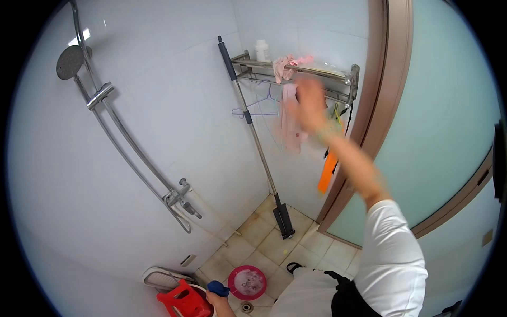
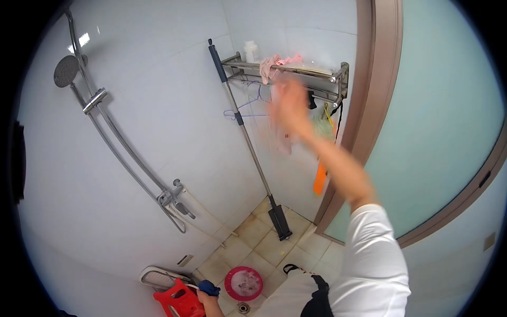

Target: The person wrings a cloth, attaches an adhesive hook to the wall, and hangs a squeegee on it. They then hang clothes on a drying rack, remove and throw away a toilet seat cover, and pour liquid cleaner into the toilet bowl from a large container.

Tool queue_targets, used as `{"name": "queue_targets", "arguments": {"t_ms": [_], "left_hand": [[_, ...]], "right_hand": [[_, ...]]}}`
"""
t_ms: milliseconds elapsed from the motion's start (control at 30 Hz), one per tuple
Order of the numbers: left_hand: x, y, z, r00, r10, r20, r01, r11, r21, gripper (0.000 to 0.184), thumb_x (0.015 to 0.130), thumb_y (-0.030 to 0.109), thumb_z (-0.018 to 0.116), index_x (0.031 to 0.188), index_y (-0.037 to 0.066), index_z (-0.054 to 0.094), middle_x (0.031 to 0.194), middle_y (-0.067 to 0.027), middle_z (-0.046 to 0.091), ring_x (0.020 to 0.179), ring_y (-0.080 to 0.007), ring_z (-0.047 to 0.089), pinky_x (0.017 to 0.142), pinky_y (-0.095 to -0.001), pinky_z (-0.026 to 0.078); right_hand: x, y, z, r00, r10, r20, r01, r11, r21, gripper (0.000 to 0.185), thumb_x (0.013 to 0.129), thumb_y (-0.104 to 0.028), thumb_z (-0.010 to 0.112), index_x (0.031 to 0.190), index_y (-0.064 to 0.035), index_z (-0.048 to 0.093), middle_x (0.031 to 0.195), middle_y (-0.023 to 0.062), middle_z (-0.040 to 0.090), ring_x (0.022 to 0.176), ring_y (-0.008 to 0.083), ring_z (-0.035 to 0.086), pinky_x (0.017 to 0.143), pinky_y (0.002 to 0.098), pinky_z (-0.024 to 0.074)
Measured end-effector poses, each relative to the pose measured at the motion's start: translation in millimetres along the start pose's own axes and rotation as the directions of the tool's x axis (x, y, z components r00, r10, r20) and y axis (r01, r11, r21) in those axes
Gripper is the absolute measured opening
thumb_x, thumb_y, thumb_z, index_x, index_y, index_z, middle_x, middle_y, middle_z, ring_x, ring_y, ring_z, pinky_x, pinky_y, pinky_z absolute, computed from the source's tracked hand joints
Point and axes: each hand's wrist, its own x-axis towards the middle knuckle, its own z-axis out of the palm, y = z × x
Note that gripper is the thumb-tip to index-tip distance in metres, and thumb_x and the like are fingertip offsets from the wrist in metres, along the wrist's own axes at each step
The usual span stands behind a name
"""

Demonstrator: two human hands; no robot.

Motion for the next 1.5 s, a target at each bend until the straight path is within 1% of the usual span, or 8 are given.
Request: {"name": "queue_targets", "arguments": {"t_ms": [100, 200, 467, 600, 800, 1033, 1200, 1500], "left_hand": [[58, -35, -57, 0.998, -0.020, -0.054, 0.023, 0.998, 0.058, 0.038, 0.090, 0.040, 0.038, 0.098, 0.011, 0.061, 0.095, -0.0097, 0.062, 0.080, -0.0311, 0.060, 0.064, -0.0536, 0.047], [52, -41, -47, 0.896, -0.033, -0.442, 0.171, 0.946, 0.276, 0.053, 0.086, 0.045, 0.046, 0.122, 0.007, 0.056, 0.121, -0.0111, 0.057, 0.102, -0.0347, 0.059, 0.083, -0.0683, 0.043], [58, -53, 88, 0.951, -0.117, -0.287, 0.262, 0.797, 0.544, 0.054, 0.085, 0.032, 0.061, 0.132, 0.008, 0.048, 0.124, -0.0097, 0.057, 0.106, -0.0305, 0.059, 0.080, -0.0496, 0.047], [-68, -41, 307, 0.862, 0.070, 0.503, -0.309, 0.858, 0.410, 0.050, 0.085, 0.020, 0.068, 0.129, 0.007, 0.049, 0.119, -0.0078, 0.061, 0.107, -0.0228, 0.060, 0.084, -0.0339, 0.049], [-186, -52, 462, 0.583, 0.048, 0.811, -0.261, 0.957, 0.131, 0.041, 0.090, 0.014, 0.064, 0.127, 0.001, 0.050, 0.124, -0.0099, 0.060, 0.111, -0.0215, 0.059, 0.096, -0.0351, 0.046], [-140, -50, 513, 0.738, -0.168, 0.654, -0.012, 0.965, 0.261, 0.039, 0.087, -0.002, 0.051, 0.127, -0.003, 0.048, 0.123, -0.0153, 0.059, 0.110, -0.0275, 0.060, 0.096, -0.0404, 0.048], [-94, -52, 552, 0.704, -0.127, 0.699, -0.081, 0.963, 0.256, 0.056, 0.081, -0.012, 0.043, 0.135, 0.001, 0.042, 0.128, -0.0148, 0.055, 0.116, -0.0253, 0.055, 0.100, -0.0387, 0.044], [-4, -5, 605, 0.207, -0.268, 0.941, -0.178, 0.935, 0.305, 0.058, 0.093, 0.003, 0.049, 0.147, 0.004, 0.029, 0.144, -0.0118, 0.040, 0.130, -0.0211, 0.041, 0.108, -0.0362, 0.034]], "right_hand": [[74, 68, -38, 0.981, -0.193, -0.036, 0.134, 0.795, -0.591, 0.057, 0.078, -0.025, 0.068, 0.130, -0.0089, 0.052, 0.134, 0.0207, 0.049, 0.122, 0.0377, 0.048, 0.101, 0.0549, 0.0364], [104, 89, -51, 0.879, 0.331, 0.342, -0.100, 0.831, -0.547, 0.039, 0.084, -0.031, 0.063, 0.118, -0.0124, 0.063, 0.115, 0.0161, 0.064, 0.111, 0.0354, 0.058, 0.093, 0.0501, 0.0449], [69, 32, -96, 0.877, -0.281, -0.389, 0.267, 0.959, -0.092, 0.018, 0.087, -0.007, 0.059, 0.103, -0.0064, 0.066, 0.083, 0.0099, 0.067, 0.074, 0.0276, 0.064, 0.069, 0.0383, 0.0518], [-30, -17, -64, 0.952, -0.166, 0.256, 0.011, 0.857, 0.515, 0.020, 0.088, -0.010, 0.060, 0.107, -0.0030, 0.063, 0.086, 0.0126, 0.066, 0.074, 0.0276, 0.064, 0.066, 0.0386, 0.0519], [-125, -23, 34, 0.314, -0.062, 0.947, -0.727, 0.627, 0.282, 0.036, 0.093, -0.025, 0.059, 0.121, -0.0019, 0.058, 0.104, 0.0165, 0.069, 0.094, 0.0325, 0.066, 0.082, 0.0387, 0.0518], [95, 41, 11, 0.969, -0.221, 0.107, 0.202, 0.965, 0.166, 0.047, 0.082, -0.025, 0.067, 0.124, -0.0050, 0.056, 0.117, 0.0187, 0.060, 0.104, 0.0351, 0.060, 0.085, 0.0436, 0.0500], [184, 82, 57, 0.726, 0.303, 0.617, -0.044, 0.916, -0.398, 0.033, 0.078, -0.027, 0.063, 0.098, -0.0007, 0.066, 0.088, 0.0152, 0.068, 0.078, 0.0344, 0.063, 0.071, 0.0455, 0.0517], [122, -17, 93, 0.963, 0.101, 0.250, -0.196, 0.900, 0.389, 0.023, 0.076, -0.006, 0.064, 0.098, -0.0006, 0.061, 0.085, 0.0076, 0.066, 0.064, 0.0106, 0.058, 0.061, 0.0249, 0.0486]]}}
